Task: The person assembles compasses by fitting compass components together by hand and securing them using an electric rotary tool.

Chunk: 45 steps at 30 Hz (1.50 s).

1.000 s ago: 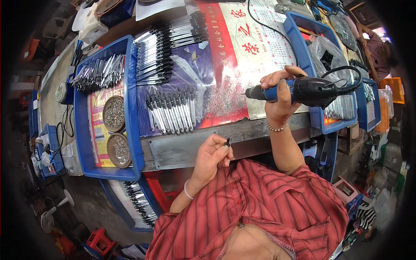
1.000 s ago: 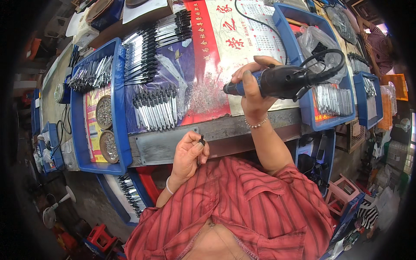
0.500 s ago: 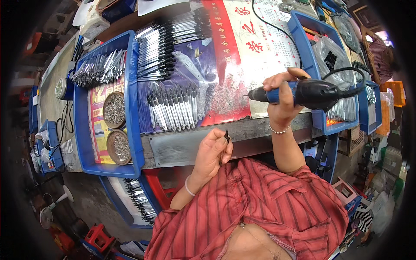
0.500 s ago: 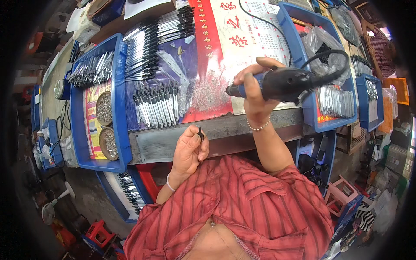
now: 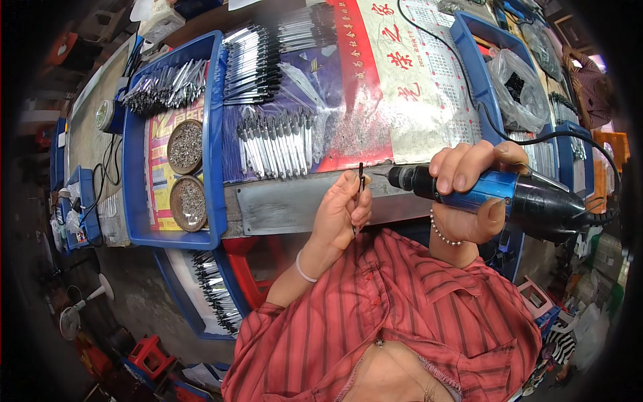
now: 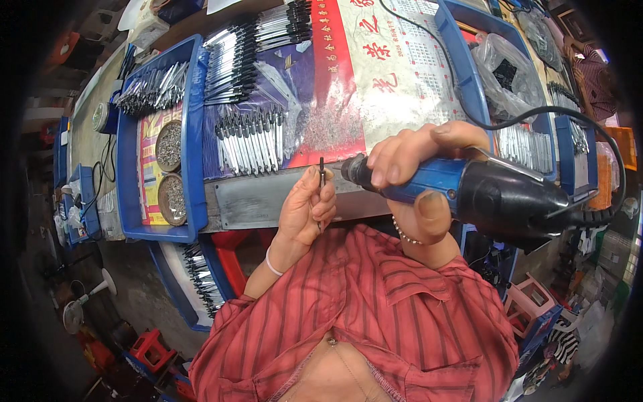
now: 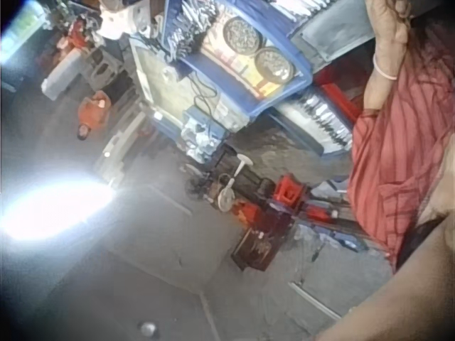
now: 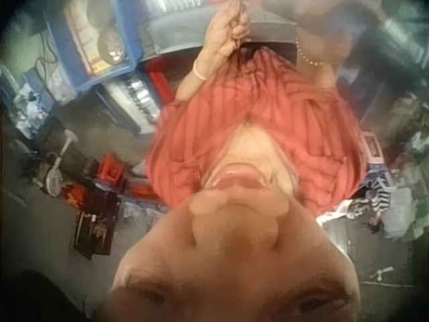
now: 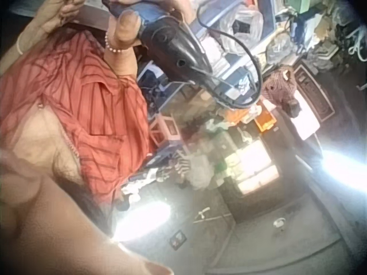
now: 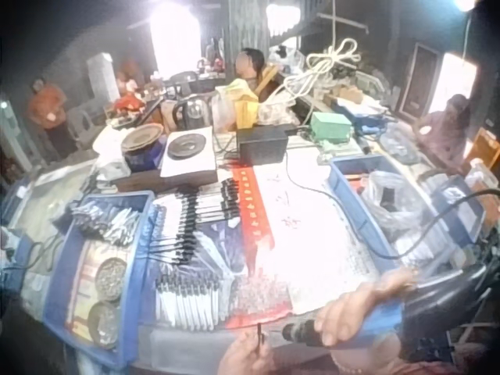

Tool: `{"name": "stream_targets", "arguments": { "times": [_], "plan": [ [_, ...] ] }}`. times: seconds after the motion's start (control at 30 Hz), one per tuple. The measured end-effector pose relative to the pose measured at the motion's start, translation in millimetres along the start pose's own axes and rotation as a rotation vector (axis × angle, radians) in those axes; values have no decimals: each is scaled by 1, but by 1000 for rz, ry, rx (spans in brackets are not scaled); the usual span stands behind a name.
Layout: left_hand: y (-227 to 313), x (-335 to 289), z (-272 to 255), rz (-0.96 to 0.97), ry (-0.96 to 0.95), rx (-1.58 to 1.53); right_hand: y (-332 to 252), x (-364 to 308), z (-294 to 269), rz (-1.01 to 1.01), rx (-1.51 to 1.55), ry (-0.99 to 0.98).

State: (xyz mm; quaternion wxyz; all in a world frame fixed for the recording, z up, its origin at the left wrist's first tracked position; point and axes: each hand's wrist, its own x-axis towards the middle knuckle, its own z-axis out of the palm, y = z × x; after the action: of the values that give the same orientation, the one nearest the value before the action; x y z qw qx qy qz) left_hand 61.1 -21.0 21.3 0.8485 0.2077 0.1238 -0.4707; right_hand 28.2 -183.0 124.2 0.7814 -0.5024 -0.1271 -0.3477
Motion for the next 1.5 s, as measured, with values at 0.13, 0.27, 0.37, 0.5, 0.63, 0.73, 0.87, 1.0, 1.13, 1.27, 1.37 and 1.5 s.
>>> {"name": "stream_targets", "arguments": {
  "times": [0.13,0.27,0.37,0.5,0.63,0.73,0.87,1.0,1.13,1.27,1.37,1.5],
  "plan": [
    [-4,-5,-3,4,-17,7,-4,-7,7,29,19,-20],
    [-2,-9,-3,-14,-40,19,-5,-11,12,60,22,-33],
    [-1,-11,3,-18,-57,16,-11,-10,15,62,8,-60],
    [-2,-16,9,-10,18,113,-12,-14,25,45,-94,-18],
    [-8,-19,5,24,-7,102,-12,-21,28,70,-107,49],
    [-9,-20,5,28,-51,118,-11,-21,22,28,42,-51],
    [-11,-20,7,40,-18,85,-12,-22,20,-14,33,-65],
    [-13,-18,3,78,-31,124,-18,-22,19,-54,3,-45],
    [-13,-16,2,93,-26,177,-21,-20,21,-64,5,-22],
    [-13,-19,6,66,-53,119,-28,-21,20,-60,-23,1],
    [-14,-20,2,58,-94,73,-30,-23,19,-56,-41,8],
    [-16,-24,-4,13,-165,-25,-31,-28,19,-31,-38,29]
  ]
}}
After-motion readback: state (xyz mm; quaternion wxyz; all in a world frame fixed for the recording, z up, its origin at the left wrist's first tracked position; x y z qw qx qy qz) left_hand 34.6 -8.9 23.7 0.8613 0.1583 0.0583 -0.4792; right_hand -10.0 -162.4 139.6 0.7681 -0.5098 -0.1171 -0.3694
